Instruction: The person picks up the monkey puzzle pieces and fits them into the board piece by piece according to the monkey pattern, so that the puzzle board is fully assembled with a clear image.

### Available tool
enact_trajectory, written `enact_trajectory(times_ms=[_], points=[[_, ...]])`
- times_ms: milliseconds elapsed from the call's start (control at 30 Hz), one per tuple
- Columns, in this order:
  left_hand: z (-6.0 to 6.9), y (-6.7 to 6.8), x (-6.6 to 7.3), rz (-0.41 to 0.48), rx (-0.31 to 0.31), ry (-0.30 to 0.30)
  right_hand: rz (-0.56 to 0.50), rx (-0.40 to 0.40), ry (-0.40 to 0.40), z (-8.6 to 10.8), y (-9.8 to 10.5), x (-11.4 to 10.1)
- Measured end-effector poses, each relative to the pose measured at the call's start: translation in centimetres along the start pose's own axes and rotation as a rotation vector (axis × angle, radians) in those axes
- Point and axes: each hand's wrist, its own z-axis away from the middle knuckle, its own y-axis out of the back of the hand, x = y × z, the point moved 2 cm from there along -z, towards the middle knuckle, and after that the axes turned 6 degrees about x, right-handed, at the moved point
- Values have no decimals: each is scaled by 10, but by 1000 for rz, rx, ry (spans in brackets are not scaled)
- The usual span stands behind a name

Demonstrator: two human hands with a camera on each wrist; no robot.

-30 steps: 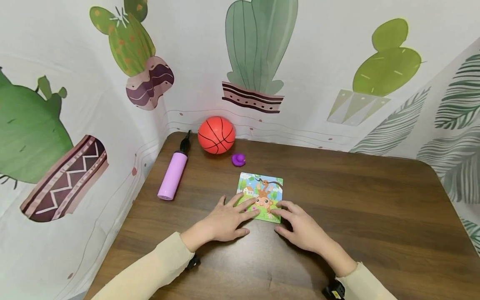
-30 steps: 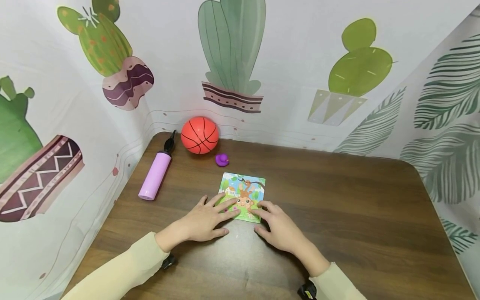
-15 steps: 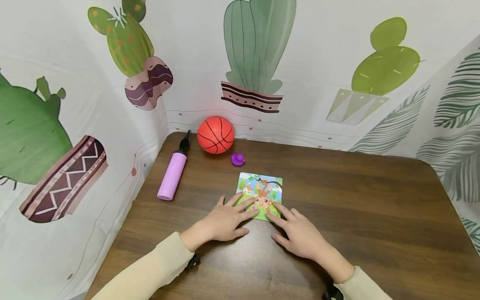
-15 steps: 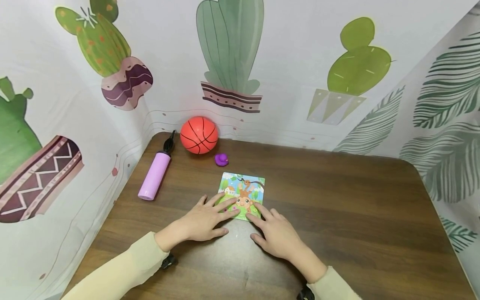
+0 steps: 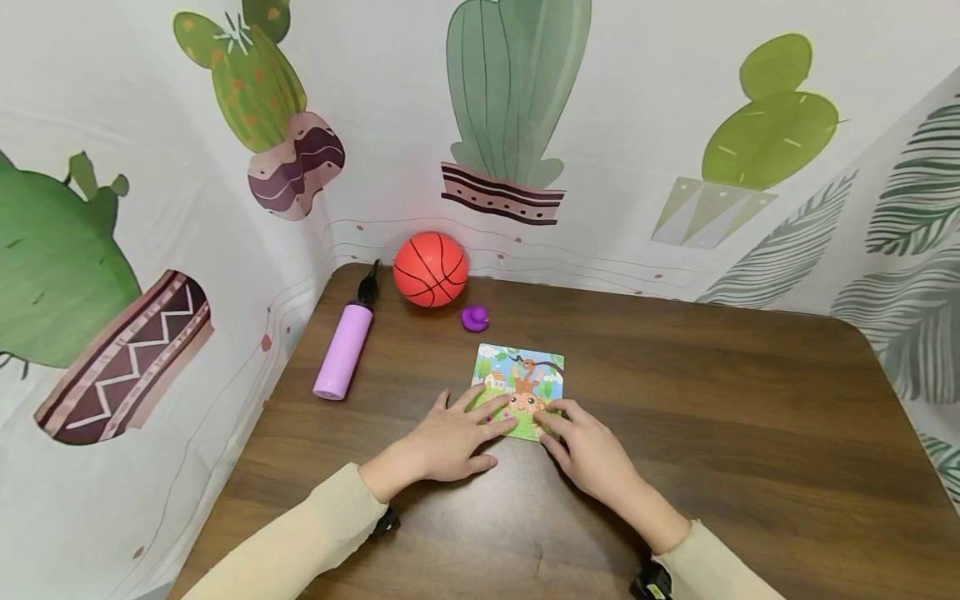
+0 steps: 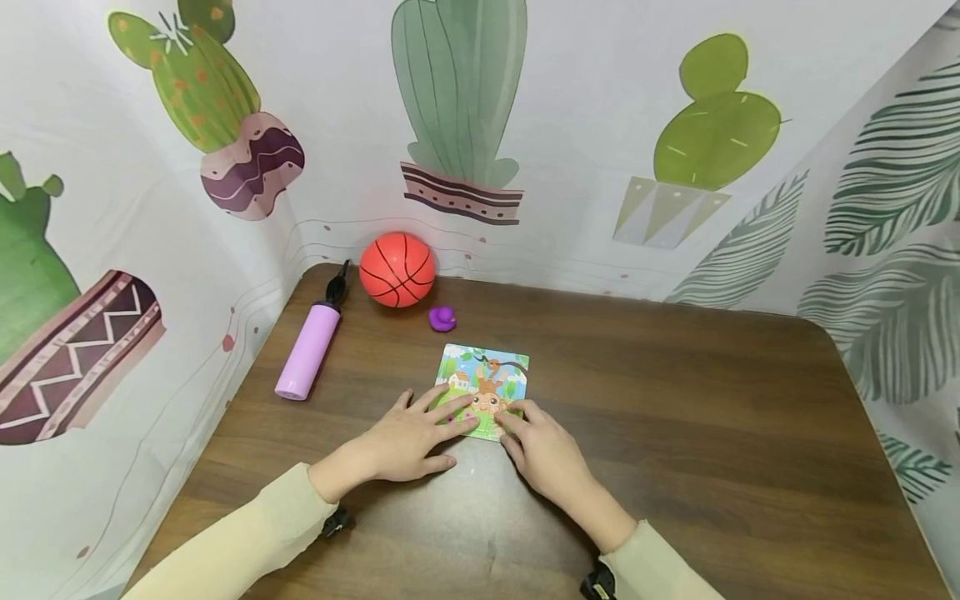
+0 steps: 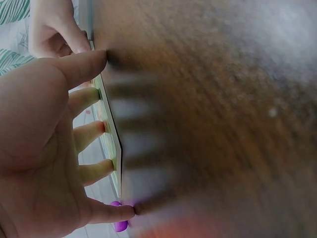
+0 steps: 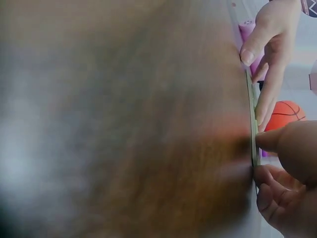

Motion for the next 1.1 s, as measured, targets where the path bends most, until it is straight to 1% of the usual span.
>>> enact_trajectory(times_ms=[167,267,333,467,567,667,800,900,967,1100], points=[[-1,0,0,0,5,-3,-101,-8,-149,-6,-2,5],[-1,-1,-1,0,4,-3,-145,-25,-194,-8,-3,8],[-2,-1,-1,2,-1,-1,-151,-37,-194,-9,-3,10],[-1,0,0,5,-2,0,-156,-45,-150,-11,-1,13],[-1,-1,-1,4,-1,-1,-177,-48,-138,-12,-1,14],[-1,-1,-1,4,-3,0,-198,-57,-153,-13,-2,15],[-1,-1,-1,3,-3,1,-215,-59,-207,-13,-3,17],[-1,-1,-1,2,-8,1,-211,-64,-230,-12,-3,18],[-1,-1,-1,2,-11,2,-197,-70,-226,-11,-2,18],[-1,-1,-1,4,-7,0,-170,-66,-194,-9,-3,18]])
